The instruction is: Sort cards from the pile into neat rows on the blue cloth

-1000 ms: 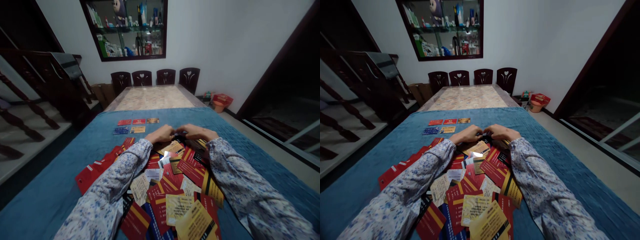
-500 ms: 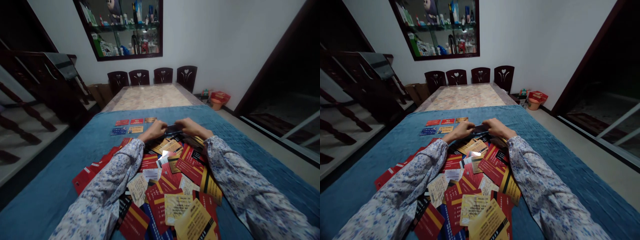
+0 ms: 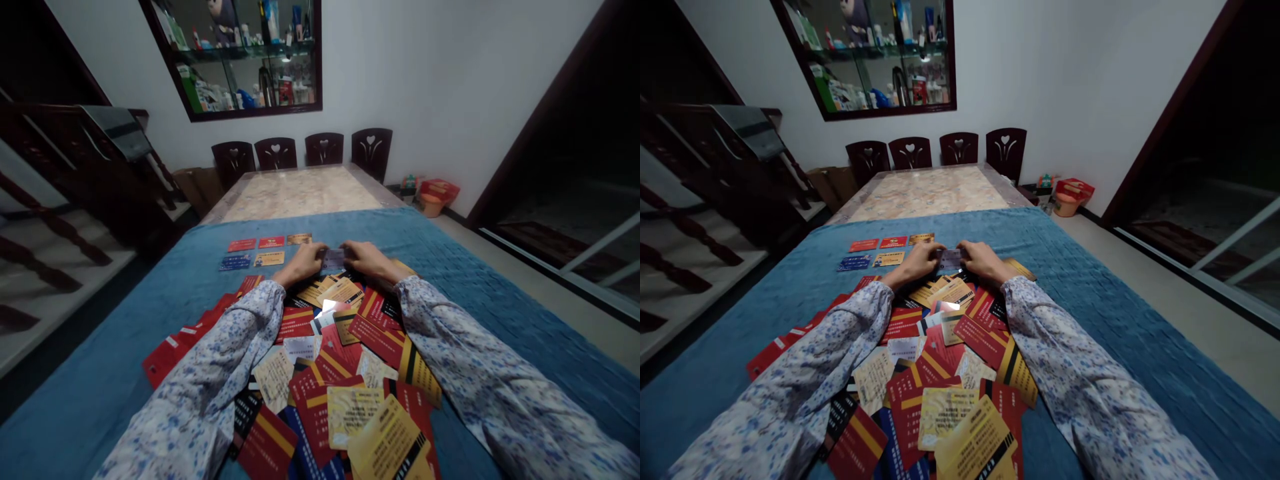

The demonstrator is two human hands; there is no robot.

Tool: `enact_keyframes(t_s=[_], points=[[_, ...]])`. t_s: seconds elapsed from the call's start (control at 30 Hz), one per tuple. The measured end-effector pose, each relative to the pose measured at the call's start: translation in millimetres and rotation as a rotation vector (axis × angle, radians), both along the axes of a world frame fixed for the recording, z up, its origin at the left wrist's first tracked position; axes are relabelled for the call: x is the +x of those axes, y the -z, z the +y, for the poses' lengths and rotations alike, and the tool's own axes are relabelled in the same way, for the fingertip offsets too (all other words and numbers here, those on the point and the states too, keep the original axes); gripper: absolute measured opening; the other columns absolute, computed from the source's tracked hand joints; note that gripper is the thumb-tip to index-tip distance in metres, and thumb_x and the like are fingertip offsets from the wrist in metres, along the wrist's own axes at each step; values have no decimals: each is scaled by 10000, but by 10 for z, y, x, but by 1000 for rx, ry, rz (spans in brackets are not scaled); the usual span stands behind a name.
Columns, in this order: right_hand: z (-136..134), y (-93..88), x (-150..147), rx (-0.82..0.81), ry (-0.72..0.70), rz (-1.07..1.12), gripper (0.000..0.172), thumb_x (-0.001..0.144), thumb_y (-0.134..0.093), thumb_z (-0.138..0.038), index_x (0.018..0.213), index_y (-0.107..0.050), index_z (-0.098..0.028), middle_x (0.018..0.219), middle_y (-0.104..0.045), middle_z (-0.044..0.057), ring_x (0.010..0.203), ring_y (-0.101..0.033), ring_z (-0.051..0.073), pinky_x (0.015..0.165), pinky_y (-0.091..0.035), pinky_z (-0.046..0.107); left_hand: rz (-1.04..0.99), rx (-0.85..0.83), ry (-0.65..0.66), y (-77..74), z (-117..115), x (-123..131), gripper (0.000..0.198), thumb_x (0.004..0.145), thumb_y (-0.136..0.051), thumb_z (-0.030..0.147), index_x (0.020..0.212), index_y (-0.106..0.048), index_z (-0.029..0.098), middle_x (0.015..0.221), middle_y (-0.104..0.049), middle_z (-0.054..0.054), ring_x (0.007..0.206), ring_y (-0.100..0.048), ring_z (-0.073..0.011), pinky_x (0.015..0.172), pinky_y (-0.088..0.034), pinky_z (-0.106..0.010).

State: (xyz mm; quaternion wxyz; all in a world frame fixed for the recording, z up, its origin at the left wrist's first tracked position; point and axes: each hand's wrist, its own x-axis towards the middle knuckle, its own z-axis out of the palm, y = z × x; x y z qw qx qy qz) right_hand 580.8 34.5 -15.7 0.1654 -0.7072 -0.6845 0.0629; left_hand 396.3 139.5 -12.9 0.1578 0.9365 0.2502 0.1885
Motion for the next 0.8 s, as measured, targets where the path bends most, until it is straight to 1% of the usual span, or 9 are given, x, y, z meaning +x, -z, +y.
enact_keyframes(t_s=[0.2, 0.3, 0.4, 0.47, 0.6, 0.7, 0.8], points=[[10, 49, -8, 59, 23, 18, 530, 885, -622, -140, 1408, -534, -168, 1162, -756, 134, 1040, -701, 242, 857, -478, 292, 72, -56, -1, 22, -69, -19, 603, 770, -595, 62, 1366, -636, 144, 1047, -778, -83, 905, -718, -206, 895, -550, -289], [25, 80, -8, 101, -11, 32, 508, 889, -605, -124, 1388, -528, -173, 1174, -731, 131, 1043, -683, 229, 876, -469, 287, 108, -70, -19, 3, -100, -16, 628, 785, -642, 102, 1409, -589, 143, 1066, -767, -91, 949, -715, -226, 915, -544, -301], [37, 103, -4, 84, -11, 25, 398, 902, -597, -139, 1298, -589, -168, 1139, -701, 133, 1020, -662, 235, 895, -468, 303, 140, -86, -43, -9, -122, 1, 616, 792, -682, 138, 1399, -577, 139, 1083, -755, -103, 974, -708, -238, 911, -540, -304], [40, 117, -1, 80, -11, 27, 354, 891, -623, -152, 1245, -621, -162, 1132, -670, 134, 1022, -644, 239, 915, -467, 314, 162, -94, -57, -5, -126, 14, 588, 795, -711, 171, 1369, -587, 137, 1090, -748, -107, 979, -702, -242, 900, -538, -307], [39, 133, 16, 106, -62, 66, 364, 874, -661, -161, 1237, -637, -153, 1151, -619, 129, 1068, -611, 236, 969, -459, 326, 196, -91, -72, 20, -102, 24, 544, 800, -751, 251, 1311, -611, 125, 1097, -731, -113, 970, -688, -250, 878, -531, -320], [41, 133, 42, 103, -97, 87, 385, 869, -672, -164, 1252, -645, -134, 1164, -610, 136, 1101, -597, 243, 1005, -455, 350, 197, -67, -75, 46, -62, 17, 531, 789, -770, 297, 1275, -630, 138, 1129, -709, -112, 1014, -671, -265, 875, -523, -325], [47, 135, 76, 95, -121, 92, 433, 838, -713, -175, 1265, -652, -137, 1174, -613, 133, 1100, -597, 248, 1007, -462, 371, 193, -36, -70, 67, -30, 6, 523, 773, -781, 304, 1252, -640, 148, 1117, -694, -103, 1044, -656, -271, 878, -517, -320]])
